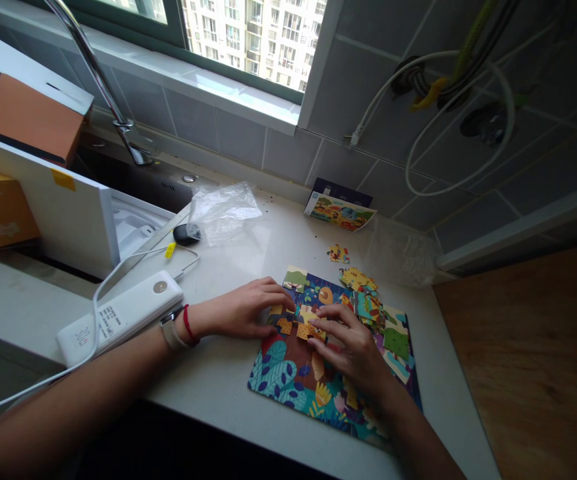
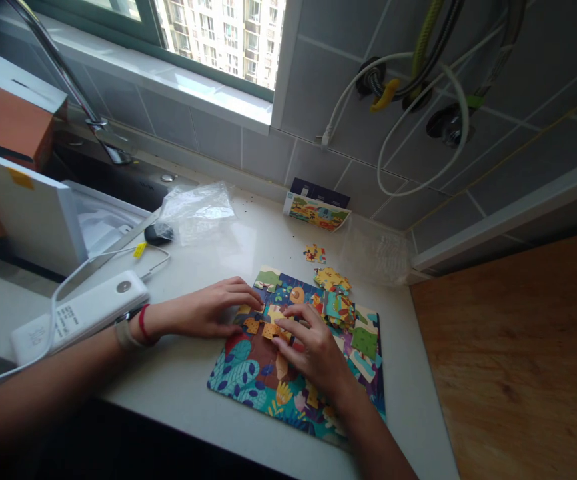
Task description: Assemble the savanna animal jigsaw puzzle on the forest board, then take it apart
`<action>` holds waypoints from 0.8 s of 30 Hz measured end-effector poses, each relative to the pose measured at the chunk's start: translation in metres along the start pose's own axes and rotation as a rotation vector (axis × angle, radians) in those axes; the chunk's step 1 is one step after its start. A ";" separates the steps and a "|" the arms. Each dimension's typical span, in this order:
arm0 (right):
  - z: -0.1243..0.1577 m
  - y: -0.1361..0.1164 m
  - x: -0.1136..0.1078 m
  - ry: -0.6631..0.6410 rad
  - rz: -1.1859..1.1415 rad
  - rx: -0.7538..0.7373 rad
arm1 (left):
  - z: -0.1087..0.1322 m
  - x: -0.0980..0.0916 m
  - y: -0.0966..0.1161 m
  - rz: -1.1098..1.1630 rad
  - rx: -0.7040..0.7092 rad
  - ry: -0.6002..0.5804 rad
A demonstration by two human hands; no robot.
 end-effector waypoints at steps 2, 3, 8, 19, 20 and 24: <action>0.000 -0.001 0.002 -0.006 0.000 -0.003 | 0.000 0.000 0.000 -0.009 0.004 -0.001; 0.000 -0.001 0.005 -0.023 0.005 0.000 | 0.000 0.000 0.000 -0.012 0.005 -0.003; 0.002 0.000 0.020 -0.148 0.104 0.022 | 0.000 0.000 0.002 -0.015 0.008 -0.014; -0.001 -0.007 0.022 -0.202 0.225 0.019 | -0.001 -0.001 0.004 -0.020 0.028 -0.012; -0.002 -0.007 0.021 -0.194 0.224 0.011 | -0.001 -0.001 0.005 -0.021 0.027 -0.014; -0.002 -0.006 0.004 -0.053 0.194 0.005 | -0.001 -0.003 0.006 0.007 0.043 0.010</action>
Point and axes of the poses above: each hand's wrist, its own z-axis away from the middle knuckle, its own x-axis out of the palm, y = z × x, the point moved 8 cm from there along -z, towards the middle knuckle, and after that the axes turned 14 degrees about -x, right-handed, at the moved point
